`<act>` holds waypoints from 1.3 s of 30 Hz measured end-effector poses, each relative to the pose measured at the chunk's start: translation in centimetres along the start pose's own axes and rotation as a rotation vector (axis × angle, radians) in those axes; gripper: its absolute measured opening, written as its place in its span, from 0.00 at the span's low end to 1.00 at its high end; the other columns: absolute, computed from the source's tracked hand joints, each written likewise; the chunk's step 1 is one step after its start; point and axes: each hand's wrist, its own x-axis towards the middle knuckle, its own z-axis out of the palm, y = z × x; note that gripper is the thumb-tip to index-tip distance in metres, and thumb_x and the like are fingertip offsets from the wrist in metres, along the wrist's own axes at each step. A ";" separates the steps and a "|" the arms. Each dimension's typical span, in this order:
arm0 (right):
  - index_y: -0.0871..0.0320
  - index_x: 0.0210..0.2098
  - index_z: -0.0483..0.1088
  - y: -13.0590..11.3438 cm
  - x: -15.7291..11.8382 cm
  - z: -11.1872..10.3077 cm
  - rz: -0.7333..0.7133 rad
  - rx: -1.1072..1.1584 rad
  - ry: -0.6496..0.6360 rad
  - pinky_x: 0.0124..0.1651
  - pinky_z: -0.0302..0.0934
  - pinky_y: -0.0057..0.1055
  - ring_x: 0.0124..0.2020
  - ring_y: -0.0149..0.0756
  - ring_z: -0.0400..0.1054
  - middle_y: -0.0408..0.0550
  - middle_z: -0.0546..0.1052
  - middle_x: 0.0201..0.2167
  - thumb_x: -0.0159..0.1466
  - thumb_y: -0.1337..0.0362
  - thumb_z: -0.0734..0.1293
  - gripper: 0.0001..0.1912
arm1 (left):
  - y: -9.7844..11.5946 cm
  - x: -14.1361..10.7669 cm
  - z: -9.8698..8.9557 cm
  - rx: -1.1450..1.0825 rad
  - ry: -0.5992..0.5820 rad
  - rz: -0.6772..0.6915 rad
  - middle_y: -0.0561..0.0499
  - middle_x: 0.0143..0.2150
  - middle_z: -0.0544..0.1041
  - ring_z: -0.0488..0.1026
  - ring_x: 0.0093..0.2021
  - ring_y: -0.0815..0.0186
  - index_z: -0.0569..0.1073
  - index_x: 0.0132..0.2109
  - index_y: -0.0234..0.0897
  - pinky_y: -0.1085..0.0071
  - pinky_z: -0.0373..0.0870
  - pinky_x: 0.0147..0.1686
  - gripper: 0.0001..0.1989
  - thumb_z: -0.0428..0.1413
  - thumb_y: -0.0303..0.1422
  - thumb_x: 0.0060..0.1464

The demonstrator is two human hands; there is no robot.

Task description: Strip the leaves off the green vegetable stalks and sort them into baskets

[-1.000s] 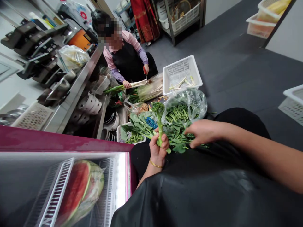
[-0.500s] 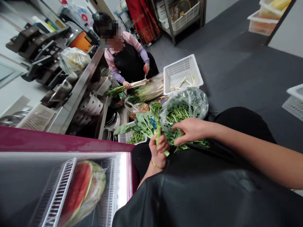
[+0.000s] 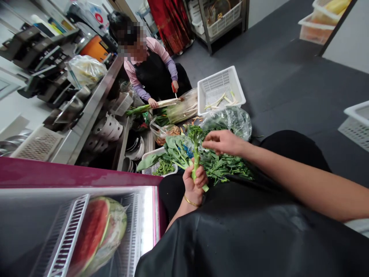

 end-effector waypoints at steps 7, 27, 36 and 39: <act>0.58 0.20 0.65 -0.6 -0.9 2.2 -0.292 -0.183 0.171 0.27 0.53 0.29 0.22 0.29 0.61 0.45 0.70 0.19 0.63 0.54 0.61 0.20 | 0.1 0.3 0.7 -0.037 0.067 0.051 0.58 0.21 0.59 0.50 0.15 0.79 0.63 0.34 0.38 0.81 0.41 0.13 0.12 0.58 0.35 0.43; 0.58 0.25 0.70 -1.3 -0.6 0.5 -0.013 -0.256 0.155 0.25 0.51 0.27 0.20 0.28 0.59 0.43 0.69 0.17 0.62 0.46 0.61 0.22 | -1.1 0.1 0.3 0.164 0.090 0.222 0.54 0.22 0.71 0.66 0.15 0.71 0.67 0.37 0.35 0.78 0.57 0.12 0.14 0.59 0.37 0.46; 0.57 0.24 0.70 -0.4 -2.0 2.3 -0.540 -0.374 -0.034 0.28 0.53 0.27 0.22 0.28 0.62 0.44 0.71 0.20 0.63 0.58 0.61 0.15 | -0.4 -0.1 0.3 0.092 0.070 0.143 0.55 0.20 0.66 0.62 0.14 0.75 0.65 0.31 0.35 0.80 0.53 0.11 0.12 0.59 0.37 0.44; 0.56 0.36 0.74 0.4 -2.7 1.2 -0.294 -0.151 -0.182 0.27 0.56 0.26 0.23 0.28 0.65 0.44 0.74 0.23 0.60 0.54 0.66 0.12 | 0.2 0.0 0.1 -0.004 -0.007 0.038 0.57 0.19 0.61 0.55 0.13 0.78 0.64 0.29 0.35 0.81 0.46 0.11 0.11 0.57 0.36 0.45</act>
